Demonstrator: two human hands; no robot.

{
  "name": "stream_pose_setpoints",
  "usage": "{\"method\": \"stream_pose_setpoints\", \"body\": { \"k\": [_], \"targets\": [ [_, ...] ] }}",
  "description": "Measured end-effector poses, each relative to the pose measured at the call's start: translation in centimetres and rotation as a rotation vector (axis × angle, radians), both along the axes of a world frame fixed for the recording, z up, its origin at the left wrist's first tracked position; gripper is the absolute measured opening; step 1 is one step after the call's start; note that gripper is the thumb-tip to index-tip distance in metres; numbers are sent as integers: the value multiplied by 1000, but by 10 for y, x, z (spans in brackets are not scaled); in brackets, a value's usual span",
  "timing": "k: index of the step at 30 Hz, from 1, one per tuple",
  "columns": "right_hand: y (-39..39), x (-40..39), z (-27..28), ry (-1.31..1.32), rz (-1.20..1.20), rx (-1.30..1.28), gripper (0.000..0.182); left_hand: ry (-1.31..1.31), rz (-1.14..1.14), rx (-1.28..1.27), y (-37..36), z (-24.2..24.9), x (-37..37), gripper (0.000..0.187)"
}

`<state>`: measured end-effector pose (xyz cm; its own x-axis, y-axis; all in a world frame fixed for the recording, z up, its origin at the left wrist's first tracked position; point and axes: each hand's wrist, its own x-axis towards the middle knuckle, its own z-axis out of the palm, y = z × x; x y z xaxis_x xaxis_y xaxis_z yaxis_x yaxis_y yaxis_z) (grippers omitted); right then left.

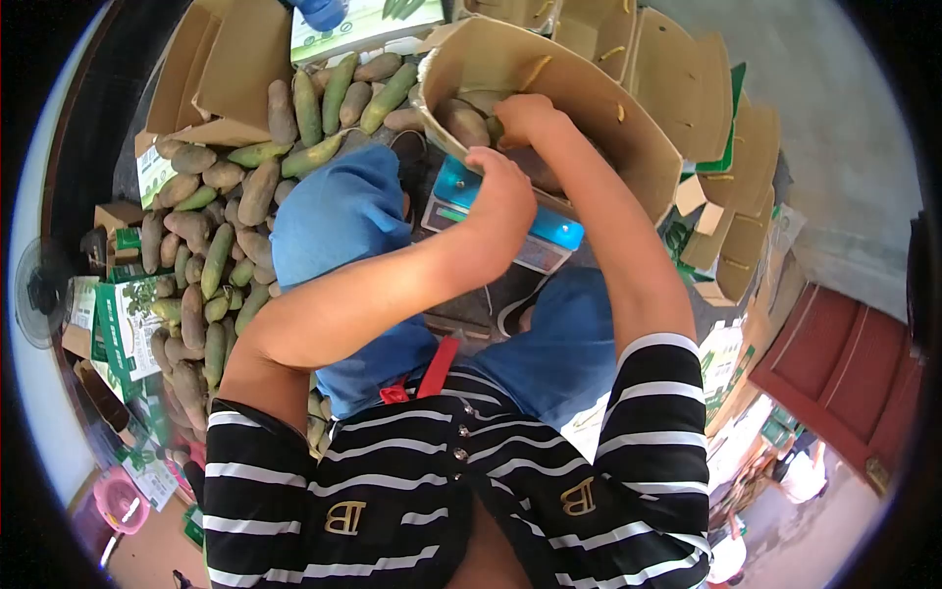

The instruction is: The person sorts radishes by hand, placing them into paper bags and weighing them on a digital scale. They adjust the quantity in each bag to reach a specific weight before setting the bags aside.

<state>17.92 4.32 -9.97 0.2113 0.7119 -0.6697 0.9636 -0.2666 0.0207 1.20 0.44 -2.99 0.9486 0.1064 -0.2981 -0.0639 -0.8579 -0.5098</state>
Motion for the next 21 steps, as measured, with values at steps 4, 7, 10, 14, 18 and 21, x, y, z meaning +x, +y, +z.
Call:
{"method": "stream_pose_setpoints", "body": {
  "k": [4, 7, 10, 14, 18, 21],
  "targets": [
    [-7, -6, -15, -32, 283, 448, 66, -27, 38, 58, -7, 0, -3, 35],
    [-3, -2, -22, 49, 425, 499, 67, -33, 62, -8, -7, 5, -3, 37],
    [-11, -5, -16, 91, 469, 492, 57, 6, 123, 3, -9, 8, -1, 40],
    [-21, 0, -54, 41, 648, 842, 53, 72, 84, 25, -10, 4, 2, 50],
    [-22, -5, -44, 8, 431, 651, 55, 95, 77, -37, -10, 12, 5, 48],
    [-33, -13, -16, 230, -42, 825, 57, 99, 68, -31, -8, 9, 7, 47]
  ]
}}
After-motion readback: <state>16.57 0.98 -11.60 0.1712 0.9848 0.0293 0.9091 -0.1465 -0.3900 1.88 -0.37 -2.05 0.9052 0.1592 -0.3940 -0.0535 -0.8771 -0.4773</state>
